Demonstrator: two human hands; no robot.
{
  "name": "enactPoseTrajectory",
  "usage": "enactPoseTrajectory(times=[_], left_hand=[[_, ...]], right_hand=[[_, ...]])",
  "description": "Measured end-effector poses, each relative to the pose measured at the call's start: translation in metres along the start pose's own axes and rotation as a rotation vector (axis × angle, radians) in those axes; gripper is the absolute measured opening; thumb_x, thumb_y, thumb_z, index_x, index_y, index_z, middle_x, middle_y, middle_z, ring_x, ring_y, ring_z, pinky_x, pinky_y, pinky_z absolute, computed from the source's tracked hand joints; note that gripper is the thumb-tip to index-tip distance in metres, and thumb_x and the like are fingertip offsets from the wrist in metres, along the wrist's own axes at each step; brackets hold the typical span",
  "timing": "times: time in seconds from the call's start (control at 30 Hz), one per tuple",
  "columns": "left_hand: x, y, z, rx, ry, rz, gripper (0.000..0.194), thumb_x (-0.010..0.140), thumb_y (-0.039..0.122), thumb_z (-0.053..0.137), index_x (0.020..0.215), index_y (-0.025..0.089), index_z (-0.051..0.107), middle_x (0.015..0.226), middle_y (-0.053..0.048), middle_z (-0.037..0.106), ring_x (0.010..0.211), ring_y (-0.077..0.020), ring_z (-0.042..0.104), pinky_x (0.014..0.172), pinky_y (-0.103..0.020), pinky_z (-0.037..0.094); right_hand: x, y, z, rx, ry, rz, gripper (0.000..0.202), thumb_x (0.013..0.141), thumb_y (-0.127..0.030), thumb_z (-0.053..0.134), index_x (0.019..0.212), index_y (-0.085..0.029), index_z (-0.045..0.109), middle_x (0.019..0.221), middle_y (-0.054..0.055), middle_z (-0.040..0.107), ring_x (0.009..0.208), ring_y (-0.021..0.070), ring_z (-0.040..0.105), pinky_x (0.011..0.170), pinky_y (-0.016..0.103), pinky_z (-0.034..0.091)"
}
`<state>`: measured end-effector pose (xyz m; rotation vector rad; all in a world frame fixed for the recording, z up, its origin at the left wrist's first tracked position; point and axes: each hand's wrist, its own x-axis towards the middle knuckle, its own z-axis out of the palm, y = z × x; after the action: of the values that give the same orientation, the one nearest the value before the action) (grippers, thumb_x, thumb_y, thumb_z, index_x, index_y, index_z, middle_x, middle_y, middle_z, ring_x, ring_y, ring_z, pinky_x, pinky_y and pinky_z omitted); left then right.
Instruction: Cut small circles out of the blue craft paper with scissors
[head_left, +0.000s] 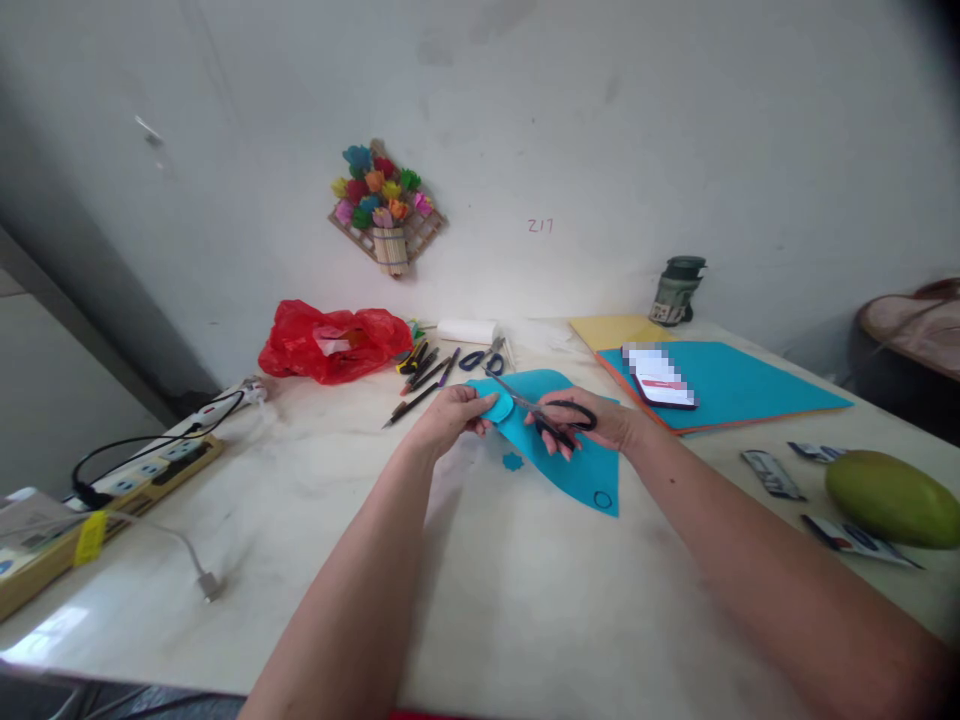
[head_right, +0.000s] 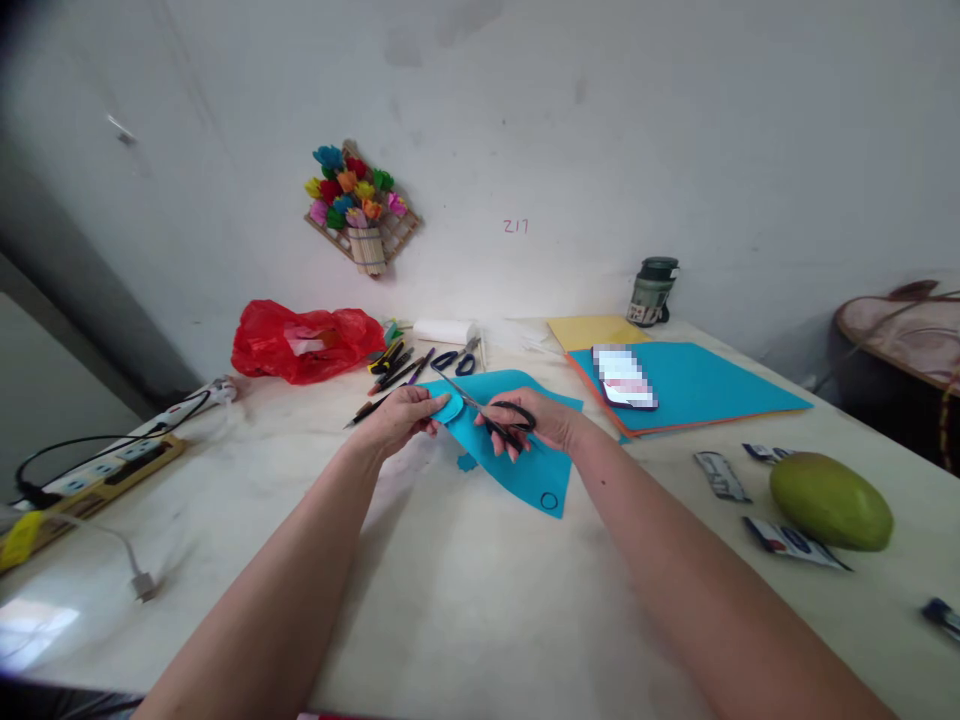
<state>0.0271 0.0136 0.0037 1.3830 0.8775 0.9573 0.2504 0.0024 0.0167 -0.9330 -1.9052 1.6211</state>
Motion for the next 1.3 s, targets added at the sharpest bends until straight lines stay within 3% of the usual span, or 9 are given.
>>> enactPoseTrajectory(times=[0.3, 0.77, 1.3], left_hand=[[0.001, -0.003, -0.002, 0.056, 0.012, 0.03, 0.033, 0.066, 0.039, 0.07, 0.056, 0.012, 0.053, 0.049, -0.002, 0.057, 0.041, -0.0081, 0.05, 0.045, -0.022, 0.04], [0.0, -0.002, 0.009, 0.199, 0.087, 0.054, 0.037, 0.07, 0.044, 0.065, 0.055, 0.013, 0.051, 0.045, -0.001, 0.056, 0.038, -0.0084, 0.05, 0.043, -0.021, 0.039], [-0.001, -0.003, 0.007, 0.178, 0.048, 0.062, 0.037, 0.071, 0.044, 0.064, 0.056, 0.014, 0.048, 0.044, 0.0, 0.055, 0.036, -0.0083, 0.049, 0.04, -0.021, 0.038]], right_hand=[[0.003, 0.017, 0.005, 0.02, 0.042, -0.058, 0.039, 0.08, -0.047, 0.052, 0.09, -0.011, 0.059, 0.06, 0.004, 0.064, 0.04, 0.0087, 0.052, 0.035, 0.019, 0.035], [-0.004, 0.016, 0.007, 0.003, 0.071, -0.051, 0.036, 0.08, -0.045, 0.052, 0.089, -0.011, 0.058, 0.062, 0.004, 0.064, 0.042, 0.0088, 0.054, 0.034, 0.017, 0.032], [-0.007, 0.016, 0.008, 0.026, 0.078, -0.02, 0.036, 0.079, -0.045, 0.053, 0.088, -0.011, 0.059, 0.056, 0.002, 0.062, 0.037, 0.008, 0.05, 0.033, 0.018, 0.031]])
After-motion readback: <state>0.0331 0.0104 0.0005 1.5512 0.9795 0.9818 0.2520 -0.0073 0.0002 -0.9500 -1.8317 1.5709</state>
